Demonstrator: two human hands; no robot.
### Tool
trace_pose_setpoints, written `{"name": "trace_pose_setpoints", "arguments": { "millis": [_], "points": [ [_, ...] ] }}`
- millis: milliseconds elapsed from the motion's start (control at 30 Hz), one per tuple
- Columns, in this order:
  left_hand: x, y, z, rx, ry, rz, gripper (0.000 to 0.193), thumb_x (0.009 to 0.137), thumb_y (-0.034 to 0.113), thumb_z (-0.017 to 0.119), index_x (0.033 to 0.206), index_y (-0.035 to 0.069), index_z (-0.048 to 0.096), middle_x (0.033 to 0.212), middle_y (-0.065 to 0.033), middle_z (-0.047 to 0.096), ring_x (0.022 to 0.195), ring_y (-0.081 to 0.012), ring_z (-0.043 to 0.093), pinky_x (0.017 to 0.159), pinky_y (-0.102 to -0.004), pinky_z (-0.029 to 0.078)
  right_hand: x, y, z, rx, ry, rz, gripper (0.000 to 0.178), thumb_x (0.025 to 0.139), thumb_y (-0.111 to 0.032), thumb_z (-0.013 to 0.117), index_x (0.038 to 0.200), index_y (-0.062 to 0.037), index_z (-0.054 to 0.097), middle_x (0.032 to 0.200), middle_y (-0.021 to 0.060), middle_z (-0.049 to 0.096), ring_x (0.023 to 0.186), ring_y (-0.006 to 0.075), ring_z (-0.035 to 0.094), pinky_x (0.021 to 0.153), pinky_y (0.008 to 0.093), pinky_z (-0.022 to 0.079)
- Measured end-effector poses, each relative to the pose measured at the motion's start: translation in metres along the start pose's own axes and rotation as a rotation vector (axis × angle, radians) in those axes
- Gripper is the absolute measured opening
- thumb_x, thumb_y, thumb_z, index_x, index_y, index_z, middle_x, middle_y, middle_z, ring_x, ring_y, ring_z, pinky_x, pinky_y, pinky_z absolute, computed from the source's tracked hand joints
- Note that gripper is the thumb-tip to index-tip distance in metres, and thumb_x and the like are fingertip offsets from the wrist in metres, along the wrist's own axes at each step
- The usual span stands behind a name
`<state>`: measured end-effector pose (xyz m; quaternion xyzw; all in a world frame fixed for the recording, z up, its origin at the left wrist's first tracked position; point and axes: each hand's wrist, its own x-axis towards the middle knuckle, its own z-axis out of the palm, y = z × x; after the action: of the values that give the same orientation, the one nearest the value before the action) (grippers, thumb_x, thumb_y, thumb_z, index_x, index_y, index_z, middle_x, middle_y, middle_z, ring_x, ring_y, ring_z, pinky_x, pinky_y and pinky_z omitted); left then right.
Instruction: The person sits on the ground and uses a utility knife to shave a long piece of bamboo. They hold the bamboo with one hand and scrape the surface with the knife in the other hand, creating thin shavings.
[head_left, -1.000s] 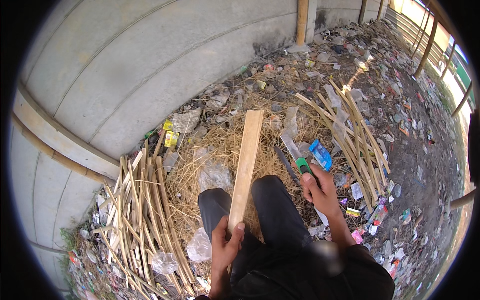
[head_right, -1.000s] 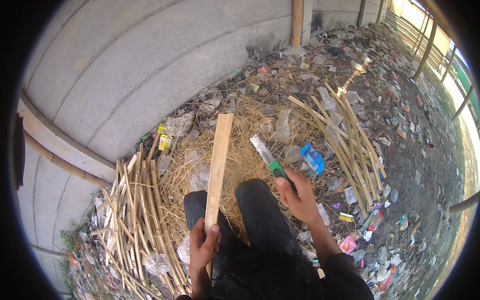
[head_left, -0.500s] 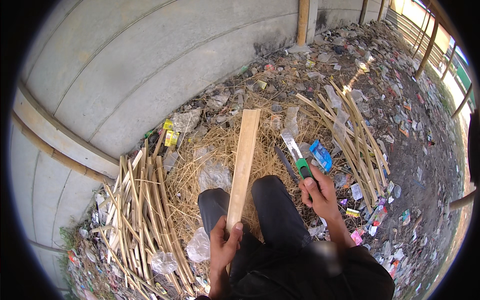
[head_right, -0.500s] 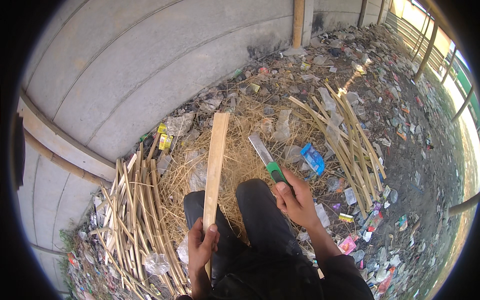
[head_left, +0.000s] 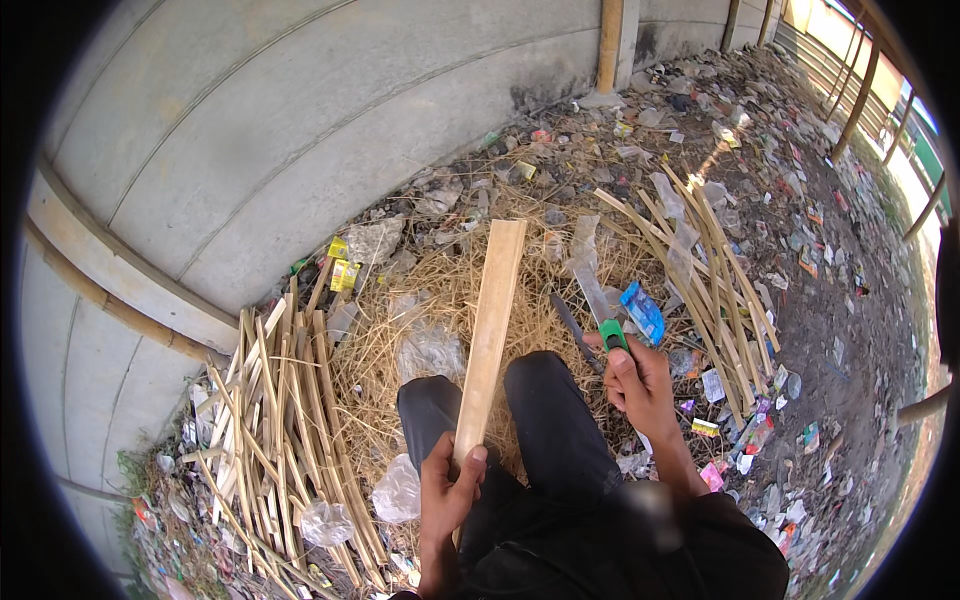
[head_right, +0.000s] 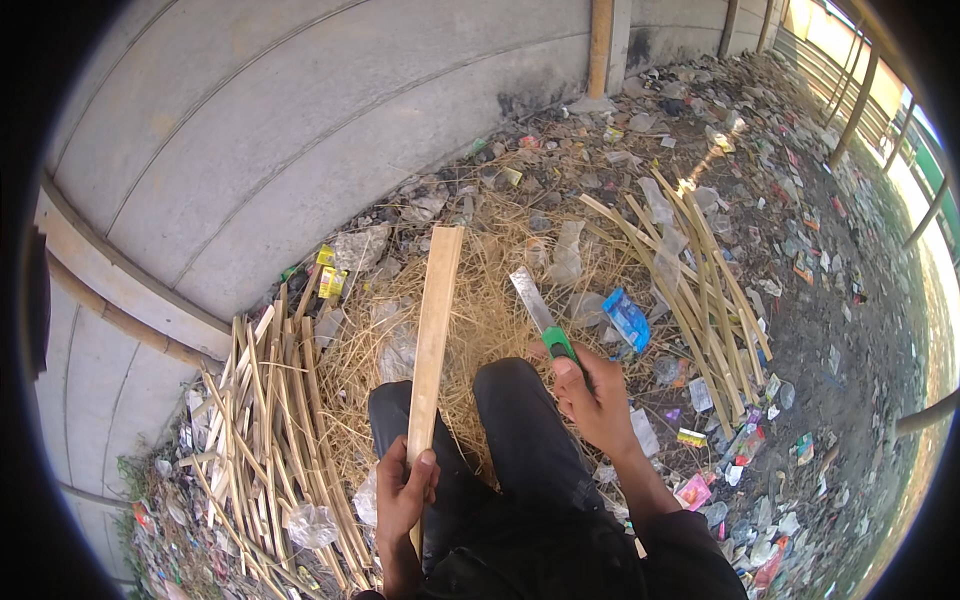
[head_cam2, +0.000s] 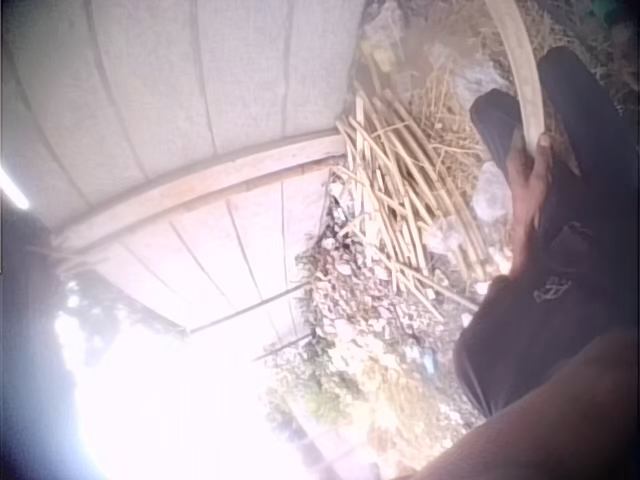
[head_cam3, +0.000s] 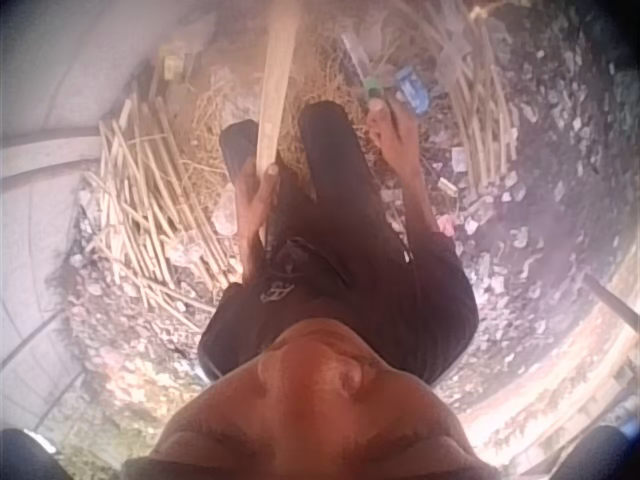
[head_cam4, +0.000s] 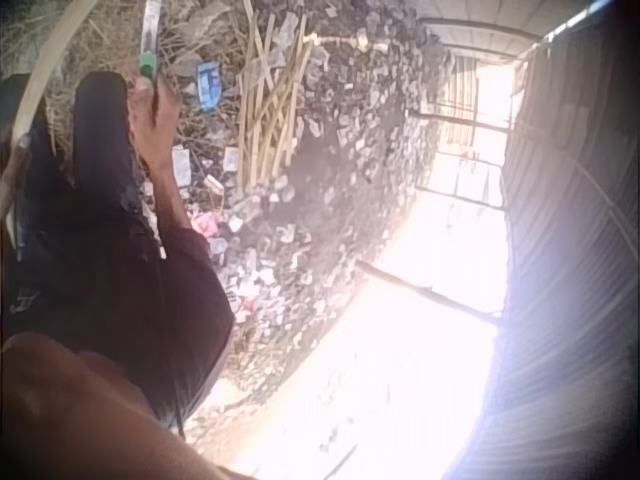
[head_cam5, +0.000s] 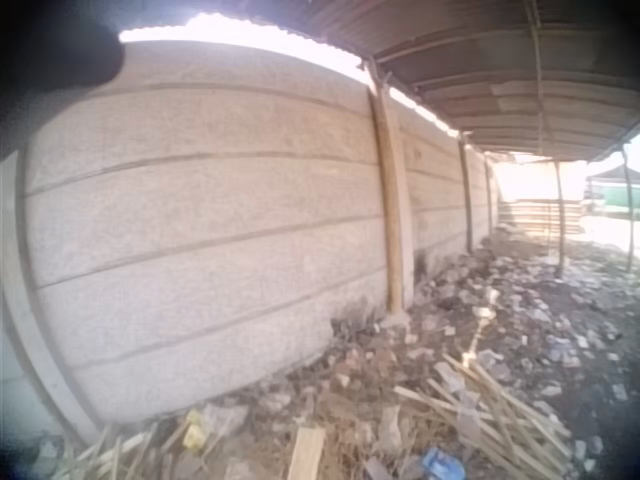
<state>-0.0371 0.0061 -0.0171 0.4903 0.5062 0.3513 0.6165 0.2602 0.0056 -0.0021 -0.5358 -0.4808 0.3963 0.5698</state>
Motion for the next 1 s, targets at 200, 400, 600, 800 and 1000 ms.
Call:
{"name": "trace_pose_setpoints", "arguments": {
  "millis": [200, 400, 600, 800, 1000],
  "points": [
    [-0.001, 0.0, -0.001, -0.001, -0.003, 0.004, 0.025, 0.11, 0.029, 0.072, 0.105, 0.006, 0.064, 0.073, 0.0034, 0.061, 0.057, -0.0024, 0.054, 0.051, -0.0202, 0.041, -0.002, -0.002, 0.0, 0.054, -0.028, 0.019, 0.045, 0.119, -0.027, 0.051, 0.15, 0.0033, 0.061, 0.07, -0.0046, 0.044, 0.057, 0.0034, 0.04, 0.052, 0.024, 0.035],
    [0.0, -0.001, -0.001, 0.0, -0.005, 0.017, 0.025, 0.11, 0.029, 0.071, 0.104, 0.006, 0.064, 0.073, 0.0035, 0.061, 0.057, -0.0023, 0.054, 0.051, -0.0203, 0.041, -0.004, -0.006, 0.0, 0.076, -0.048, 0.019, 0.044, 0.12, -0.028, 0.048, 0.148, 0.0039, 0.059, 0.073, -0.0027, 0.043, 0.059, 0.0051, 0.039, 0.054, 0.0249, 0.037],
    [-0.001, 0.001, 0.0, 0.004, -0.006, 0.002, 0.026, 0.109, 0.03, 0.072, 0.104, 0.006, 0.064, 0.074, 0.0032, 0.061, 0.057, -0.0023, 0.054, 0.051, -0.0201, 0.041, 0.002, 0.01, 0.006, 0.139, -0.027, -0.031, 0.037, 0.12, -0.032, 0.048, 0.134, 0.001, 0.057, 0.075, -0.0025, 0.044, 0.06, 0.0048, 0.037, 0.054, 0.0246, 0.037],
    [-0.001, 0.004, 0.003, 0.049, -0.015, 0.01, 0.028, 0.111, 0.034, 0.068, 0.103, 0.008, 0.061, 0.071, 0.0023, 0.059, 0.056, -0.0036, 0.053, 0.051, -0.0215, 0.043, -0.001, 0.006, 0.0, 0.166, -0.017, 0.083, 0.038, 0.119, -0.036, 0.05, 0.12, 0.0007, 0.061, 0.075, -0.0036, 0.046, 0.06, 0.0024, 0.039, 0.053, 0.0229, 0.031],
    [-0.001, 0.002, 0.001, 0.061, -0.023, 0.011, 0.029, 0.111, 0.035, 0.068, 0.103, 0.008, 0.061, 0.071, 0.0022, 0.06, 0.056, -0.0037, 0.053, 0.051, -0.0215, 0.043, -0.002, 0.012, -0.001, 0.222, -0.047, 0.119, 0.039, 0.117, -0.036, 0.058, 0.103, -0.0004, 0.066, 0.072, -0.005, 0.049, 0.06, 0.0013, 0.038, 0.053, 0.0233, 0.03]
  ]
}}
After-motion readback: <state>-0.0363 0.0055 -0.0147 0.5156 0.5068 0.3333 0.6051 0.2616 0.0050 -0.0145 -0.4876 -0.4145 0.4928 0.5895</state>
